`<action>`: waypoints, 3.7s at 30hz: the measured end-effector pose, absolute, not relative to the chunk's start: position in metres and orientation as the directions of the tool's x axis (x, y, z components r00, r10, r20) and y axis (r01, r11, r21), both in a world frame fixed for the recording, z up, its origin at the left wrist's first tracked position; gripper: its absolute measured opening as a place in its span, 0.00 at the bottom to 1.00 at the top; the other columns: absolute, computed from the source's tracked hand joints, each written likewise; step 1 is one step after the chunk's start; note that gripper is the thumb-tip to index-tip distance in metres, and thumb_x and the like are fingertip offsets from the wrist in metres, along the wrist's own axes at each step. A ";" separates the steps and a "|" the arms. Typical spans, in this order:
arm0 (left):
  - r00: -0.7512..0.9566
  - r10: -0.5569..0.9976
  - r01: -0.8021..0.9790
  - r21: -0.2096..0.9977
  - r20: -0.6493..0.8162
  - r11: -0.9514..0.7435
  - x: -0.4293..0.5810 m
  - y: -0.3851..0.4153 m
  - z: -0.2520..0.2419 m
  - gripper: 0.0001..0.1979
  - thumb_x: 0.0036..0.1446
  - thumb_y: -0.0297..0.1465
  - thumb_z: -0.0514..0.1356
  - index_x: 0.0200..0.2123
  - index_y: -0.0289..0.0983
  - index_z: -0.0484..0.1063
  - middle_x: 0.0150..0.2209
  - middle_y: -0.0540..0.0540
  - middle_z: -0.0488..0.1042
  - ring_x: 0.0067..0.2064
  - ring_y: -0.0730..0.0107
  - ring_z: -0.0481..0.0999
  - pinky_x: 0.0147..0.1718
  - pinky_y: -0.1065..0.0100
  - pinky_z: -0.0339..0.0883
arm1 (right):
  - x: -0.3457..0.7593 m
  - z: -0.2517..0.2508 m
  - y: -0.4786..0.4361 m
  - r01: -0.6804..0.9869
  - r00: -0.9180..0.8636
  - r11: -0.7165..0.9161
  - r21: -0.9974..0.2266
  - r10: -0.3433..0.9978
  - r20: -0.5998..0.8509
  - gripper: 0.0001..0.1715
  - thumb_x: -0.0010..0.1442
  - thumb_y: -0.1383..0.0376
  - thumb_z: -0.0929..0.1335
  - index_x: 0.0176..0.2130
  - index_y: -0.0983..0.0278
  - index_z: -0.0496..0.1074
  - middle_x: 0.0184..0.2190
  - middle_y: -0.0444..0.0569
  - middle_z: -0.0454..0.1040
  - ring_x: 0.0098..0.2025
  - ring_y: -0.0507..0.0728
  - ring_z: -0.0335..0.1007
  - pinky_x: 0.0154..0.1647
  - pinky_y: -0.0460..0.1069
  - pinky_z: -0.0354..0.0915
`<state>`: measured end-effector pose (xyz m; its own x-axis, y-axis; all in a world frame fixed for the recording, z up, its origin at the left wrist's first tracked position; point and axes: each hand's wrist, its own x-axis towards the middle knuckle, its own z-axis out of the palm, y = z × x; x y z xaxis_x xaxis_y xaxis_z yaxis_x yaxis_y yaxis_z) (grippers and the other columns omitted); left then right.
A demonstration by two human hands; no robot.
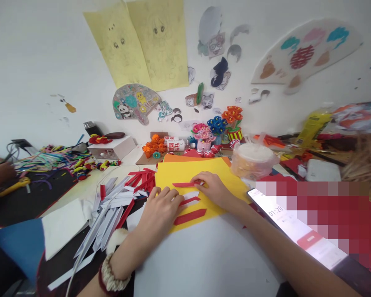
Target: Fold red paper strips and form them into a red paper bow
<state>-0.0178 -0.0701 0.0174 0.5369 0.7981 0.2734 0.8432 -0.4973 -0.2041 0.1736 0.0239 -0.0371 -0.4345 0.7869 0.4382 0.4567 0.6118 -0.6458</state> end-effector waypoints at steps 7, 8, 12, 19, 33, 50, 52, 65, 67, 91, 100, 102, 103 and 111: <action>0.511 0.829 0.859 -0.175 0.225 -0.482 -0.019 -0.065 0.012 0.07 0.61 0.34 0.57 0.35 0.38 0.71 0.35 0.46 0.74 0.38 0.63 0.69 0.36 0.61 0.53 | 0.173 -0.039 0.025 0.452 -0.431 0.614 -0.647 0.785 0.445 0.10 0.59 0.72 0.65 0.37 0.62 0.75 0.37 0.48 0.77 0.42 0.57 0.70 0.44 0.52 0.63; 0.511 0.831 0.859 -0.171 0.217 -0.484 -0.018 -0.065 0.012 0.07 0.61 0.34 0.57 0.35 0.38 0.71 0.35 0.46 0.74 0.38 0.63 0.69 0.36 0.62 0.53 | 0.173 -0.039 0.025 0.453 -0.430 0.613 -0.647 0.786 0.444 0.10 0.59 0.72 0.65 0.37 0.62 0.75 0.37 0.48 0.77 0.42 0.57 0.70 0.44 0.52 0.63; 0.518 0.830 0.855 -0.146 0.205 -0.498 -0.018 -0.066 0.013 0.05 0.60 0.33 0.58 0.34 0.37 0.70 0.35 0.47 0.74 0.37 0.64 0.69 0.35 0.63 0.54 | 0.173 -0.038 0.024 0.455 -0.436 0.613 -0.646 0.786 0.438 0.09 0.59 0.72 0.65 0.37 0.62 0.75 0.36 0.48 0.77 0.42 0.57 0.70 0.44 0.53 0.63; 0.495 0.838 0.863 -0.012 0.229 -0.506 -0.018 -0.067 0.013 0.07 0.62 0.30 0.55 0.31 0.37 0.69 0.32 0.48 0.75 0.33 0.67 0.70 0.34 0.64 0.54 | 0.173 -0.036 0.024 0.456 -0.439 0.609 -0.649 0.788 0.431 0.09 0.58 0.72 0.66 0.37 0.62 0.75 0.36 0.48 0.77 0.41 0.57 0.70 0.44 0.52 0.62; 0.326 0.945 0.762 0.587 0.018 -0.274 -0.019 -0.055 0.031 0.09 0.57 0.29 0.54 0.33 0.37 0.74 0.31 0.50 0.78 0.30 0.71 0.72 0.28 0.72 0.61 | 0.173 -0.037 0.024 0.458 -0.447 0.604 -0.652 0.791 0.418 0.09 0.58 0.73 0.66 0.37 0.62 0.75 0.37 0.48 0.77 0.42 0.57 0.69 0.44 0.52 0.62; 0.286 0.947 0.664 0.743 -0.148 -0.084 -0.026 -0.012 0.020 0.16 0.50 0.34 0.58 0.41 0.32 0.75 0.24 0.49 0.71 0.23 0.76 0.61 0.21 0.74 0.51 | 0.172 -0.038 0.026 0.483 -0.450 0.612 -0.625 0.787 0.423 0.09 0.58 0.72 0.67 0.37 0.62 0.75 0.36 0.48 0.77 0.41 0.57 0.69 0.42 0.51 0.61; 0.293 0.943 0.655 0.752 -0.158 -0.078 -0.025 -0.012 0.020 0.17 0.49 0.34 0.59 0.41 0.32 0.75 0.20 0.53 0.65 0.21 0.78 0.56 0.20 0.74 0.48 | 0.173 -0.038 0.026 0.480 -0.456 0.620 -0.621 0.781 0.427 0.09 0.58 0.72 0.66 0.38 0.62 0.75 0.36 0.48 0.77 0.41 0.56 0.69 0.42 0.51 0.61; 0.279 0.959 0.745 0.640 -0.043 -0.188 -0.032 0.000 0.004 0.13 0.51 0.33 0.57 0.37 0.35 0.77 0.29 0.47 0.76 0.27 0.72 0.69 0.25 0.73 0.61 | 0.172 -0.038 0.026 0.477 -0.448 0.608 -0.634 0.789 0.420 0.10 0.58 0.73 0.67 0.37 0.61 0.75 0.36 0.47 0.77 0.41 0.57 0.69 0.43 0.51 0.61; 0.282 0.959 0.772 0.599 -0.024 -0.211 -0.031 -0.002 0.003 0.12 0.52 0.33 0.56 0.36 0.37 0.77 0.33 0.47 0.78 0.28 0.72 0.71 0.28 0.71 0.63 | 0.173 -0.038 0.026 0.477 -0.450 0.607 -0.636 0.790 0.416 0.10 0.58 0.73 0.66 0.37 0.61 0.75 0.36 0.48 0.77 0.42 0.57 0.69 0.43 0.51 0.61; 0.473 0.879 0.879 0.030 0.060 -0.475 -0.007 -0.051 0.024 0.09 0.61 0.33 0.55 0.32 0.37 0.71 0.35 0.45 0.75 0.39 0.62 0.71 0.36 0.64 0.60 | 0.173 -0.037 0.026 0.464 -0.454 0.618 -0.635 0.781 0.428 0.08 0.59 0.72 0.66 0.37 0.62 0.74 0.36 0.48 0.77 0.42 0.56 0.69 0.44 0.51 0.62; 0.329 0.943 0.830 0.489 -0.044 -0.267 -0.014 -0.049 0.021 0.06 0.59 0.32 0.55 0.35 0.40 0.71 0.34 0.50 0.77 0.33 0.70 0.74 0.31 0.71 0.60 | 0.173 -0.036 0.023 0.459 -0.440 0.605 -0.651 0.791 0.426 0.07 0.59 0.71 0.67 0.37 0.63 0.74 0.36 0.48 0.77 0.41 0.56 0.69 0.43 0.51 0.62; 0.326 0.945 0.828 0.488 -0.020 -0.276 -0.014 -0.048 0.016 0.07 0.59 0.31 0.54 0.38 0.40 0.71 0.36 0.50 0.78 0.34 0.70 0.74 0.32 0.71 0.61 | 0.173 -0.036 0.023 0.459 -0.437 0.605 -0.651 0.791 0.428 0.07 0.59 0.72 0.67 0.37 0.63 0.75 0.36 0.48 0.77 0.41 0.56 0.69 0.43 0.51 0.62; 0.324 0.946 0.838 0.468 -0.010 -0.282 -0.014 -0.048 0.014 0.08 0.60 0.31 0.53 0.38 0.40 0.71 0.37 0.49 0.78 0.35 0.69 0.74 0.33 0.71 0.61 | 0.173 -0.036 0.024 0.458 -0.436 0.605 -0.651 0.791 0.428 0.07 0.59 0.72 0.67 0.37 0.62 0.74 0.36 0.48 0.77 0.41 0.56 0.69 0.43 0.51 0.62; 0.384 0.919 0.905 0.160 0.093 -0.394 -0.008 -0.057 0.022 0.13 0.64 0.35 0.49 0.39 0.39 0.71 0.39 0.45 0.75 0.39 0.65 0.74 0.35 0.67 0.63 | 0.174 -0.036 0.024 0.456 -0.449 0.617 -0.642 0.782 0.432 0.08 0.59 0.72 0.66 0.37 0.62 0.74 0.37 0.48 0.77 0.42 0.56 0.69 0.44 0.51 0.62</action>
<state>-0.0077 -0.0567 0.0217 0.3838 0.9187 0.0930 0.9050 -0.3943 0.1599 0.1738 0.0241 -0.0365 -0.4492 0.7819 0.4322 0.4557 0.6167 -0.6419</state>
